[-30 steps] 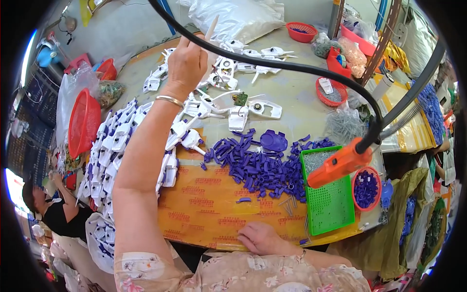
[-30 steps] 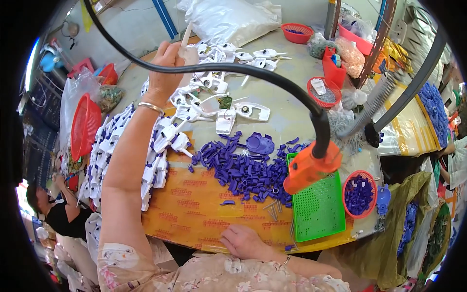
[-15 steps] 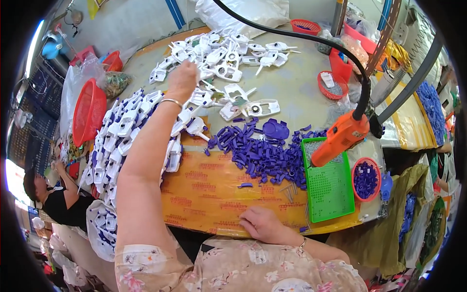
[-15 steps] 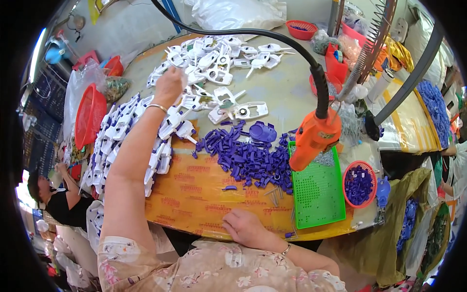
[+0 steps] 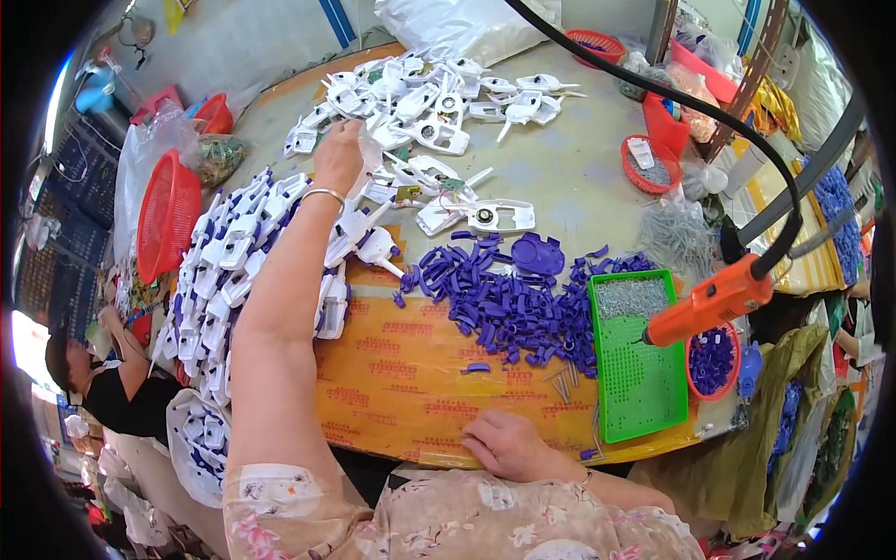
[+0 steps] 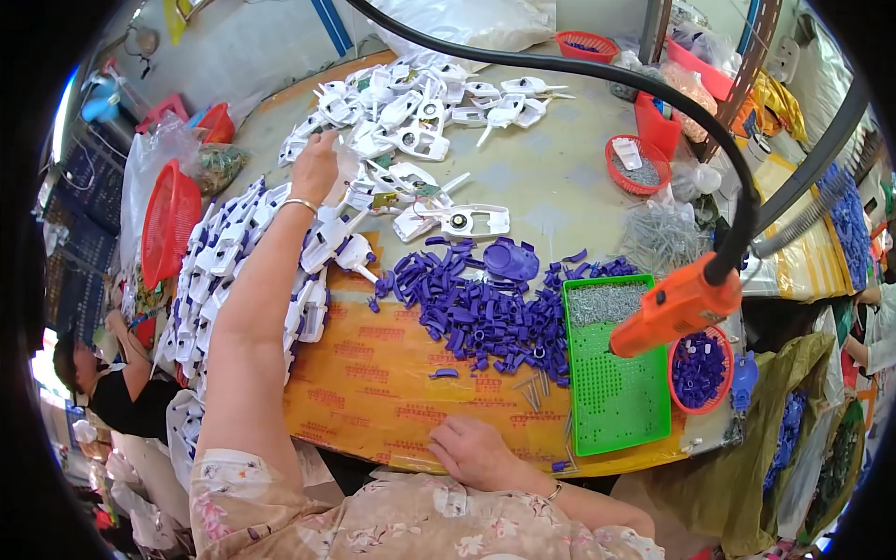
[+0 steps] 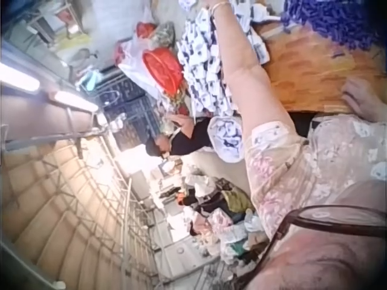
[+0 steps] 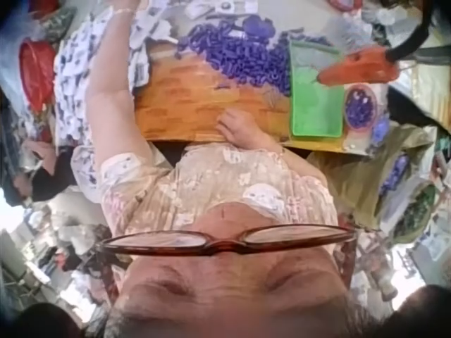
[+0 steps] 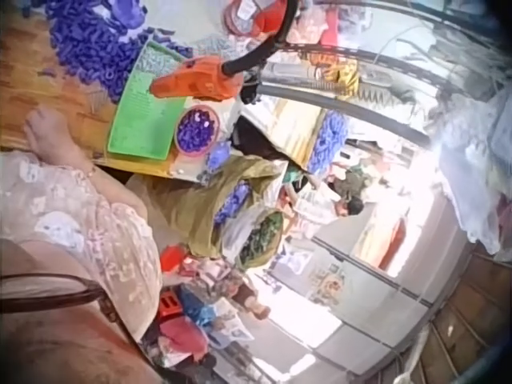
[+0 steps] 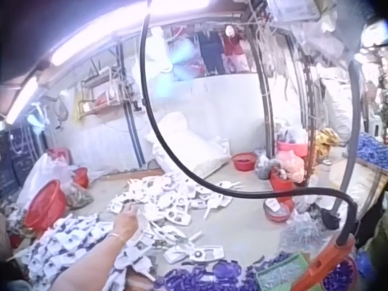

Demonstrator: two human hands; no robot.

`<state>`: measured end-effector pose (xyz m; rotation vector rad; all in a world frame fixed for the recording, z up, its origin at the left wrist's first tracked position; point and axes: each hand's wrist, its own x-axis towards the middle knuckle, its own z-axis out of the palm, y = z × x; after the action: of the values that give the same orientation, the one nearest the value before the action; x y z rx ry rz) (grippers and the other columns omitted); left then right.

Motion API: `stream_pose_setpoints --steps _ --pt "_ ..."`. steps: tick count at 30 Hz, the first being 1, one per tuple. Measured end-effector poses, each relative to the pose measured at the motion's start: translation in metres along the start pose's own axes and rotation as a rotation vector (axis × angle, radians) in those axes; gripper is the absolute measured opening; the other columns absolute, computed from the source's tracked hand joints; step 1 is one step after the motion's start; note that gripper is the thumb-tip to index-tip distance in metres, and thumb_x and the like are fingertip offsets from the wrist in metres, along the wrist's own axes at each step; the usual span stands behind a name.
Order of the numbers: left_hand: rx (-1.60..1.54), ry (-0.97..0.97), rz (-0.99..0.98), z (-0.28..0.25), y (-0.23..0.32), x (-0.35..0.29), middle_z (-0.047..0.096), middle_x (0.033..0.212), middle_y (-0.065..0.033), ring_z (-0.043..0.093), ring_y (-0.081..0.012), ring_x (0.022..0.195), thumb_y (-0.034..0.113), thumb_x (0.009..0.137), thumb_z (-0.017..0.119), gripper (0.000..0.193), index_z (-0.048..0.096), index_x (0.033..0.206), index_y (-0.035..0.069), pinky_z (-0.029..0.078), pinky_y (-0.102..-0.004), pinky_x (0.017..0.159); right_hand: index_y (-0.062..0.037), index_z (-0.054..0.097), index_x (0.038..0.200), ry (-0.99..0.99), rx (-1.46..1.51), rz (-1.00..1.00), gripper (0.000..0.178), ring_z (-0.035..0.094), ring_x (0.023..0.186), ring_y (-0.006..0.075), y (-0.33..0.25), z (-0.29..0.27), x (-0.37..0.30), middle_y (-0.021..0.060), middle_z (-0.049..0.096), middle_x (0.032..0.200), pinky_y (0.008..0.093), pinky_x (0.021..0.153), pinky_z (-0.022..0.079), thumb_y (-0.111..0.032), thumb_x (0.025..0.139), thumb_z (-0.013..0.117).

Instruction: Assembling plastic toy gun components at a factory workbench.

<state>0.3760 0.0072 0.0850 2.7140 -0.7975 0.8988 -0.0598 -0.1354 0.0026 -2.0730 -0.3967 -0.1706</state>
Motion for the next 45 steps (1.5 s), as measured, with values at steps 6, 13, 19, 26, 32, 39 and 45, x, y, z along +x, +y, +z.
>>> stream_pose_setpoints --steps 6,13,19,26,32,39,45 --pt "0.322 -0.138 -0.092 0.006 0.044 0.006 0.059 0.097 -0.0159 0.063 -0.0337 0.086 0.008 0.078 0.054 0.02 0.058 0.098 0.006 0.051 -0.0441 0.073 -0.0057 0.058 0.084 0.002 0.01 0.007 0.01 0.057 0.07 0.0284 0.006 0.003 0.0 0.0099 0.054 0.075 0.0365 0.059 0.047 -0.014 0.081 0.063" --pt "-0.222 -0.39 0.054 0.021 0.118 -0.024 0.064 0.082 -0.0202 0.063 -0.0367 0.078 0.016 0.076 0.054 0.018 0.062 0.074 0.001 0.051 -0.0447 0.072 -0.0069 0.058 0.084 0.02 -0.007 -0.024 0.01 0.057 0.069 0.0264 0.011 0.006 -0.002 0.008 0.053 0.075 0.0348 0.058 0.047 -0.013 0.079 0.065" --pt "-0.078 -0.607 0.04 0.038 0.127 -0.004 0.065 0.09 -0.0221 0.064 -0.0365 0.084 0.023 0.069 0.063 0.028 0.067 0.086 0.001 0.051 -0.044 0.074 -0.0064 0.058 0.083 0.034 -0.017 -0.038 0.011 0.056 0.069 0.0261 0.009 0.005 -0.001 0.0079 0.052 0.074 0.0346 0.058 0.047 -0.013 0.079 0.065" --pt "-0.231 -0.501 0.022 0.034 0.118 0.002 0.065 0.087 -0.0234 0.063 -0.0367 0.082 0.024 0.067 0.06 0.033 0.066 0.084 -0.003 0.051 -0.0431 0.075 -0.0056 0.058 0.084 0.035 -0.01 -0.058 0.013 0.057 0.07 0.0271 0.01 0.006 -0.003 0.0088 0.053 0.077 0.0355 0.059 0.047 -0.014 0.078 0.065" --pt "-0.933 -0.352 -0.208 0.006 0.102 -0.007 0.063 0.067 -0.009 0.056 -0.0114 0.06 0.017 0.076 0.061 0.025 0.064 0.084 -0.007 0.046 -0.0262 0.057 -0.0053 0.058 0.085 0.015 -0.028 -0.058 0.014 0.056 0.071 0.0273 0.01 0.007 -0.004 0.0088 0.052 0.077 0.0355 0.06 0.047 -0.014 0.078 0.065" --pt "-1.309 -0.305 -0.233 -0.042 0.127 0.003 0.06 0.071 -0.0035 0.053 -0.0071 0.061 0.01 0.081 0.06 0.019 0.063 0.09 -0.006 0.044 -0.0212 0.056 -0.0053 0.057 0.085 0.022 -0.045 -0.061 0.013 0.056 0.072 0.027 0.008 0.002 0.002 0.0086 0.052 0.076 0.0355 0.061 0.047 -0.014 0.078 0.065" --pt "-1.36 -0.129 -0.097 -0.099 0.142 -0.004 0.063 0.077 -0.0039 0.056 -0.0054 0.068 0.007 0.081 0.06 0.02 0.062 0.098 -0.005 0.045 -0.0192 0.06 -0.0055 0.057 0.085 0.025 -0.026 -0.077 0.012 0.056 0.071 0.0282 0.009 0.004 0.0 0.0097 0.053 0.076 0.0361 0.06 0.047 -0.014 0.079 0.064"
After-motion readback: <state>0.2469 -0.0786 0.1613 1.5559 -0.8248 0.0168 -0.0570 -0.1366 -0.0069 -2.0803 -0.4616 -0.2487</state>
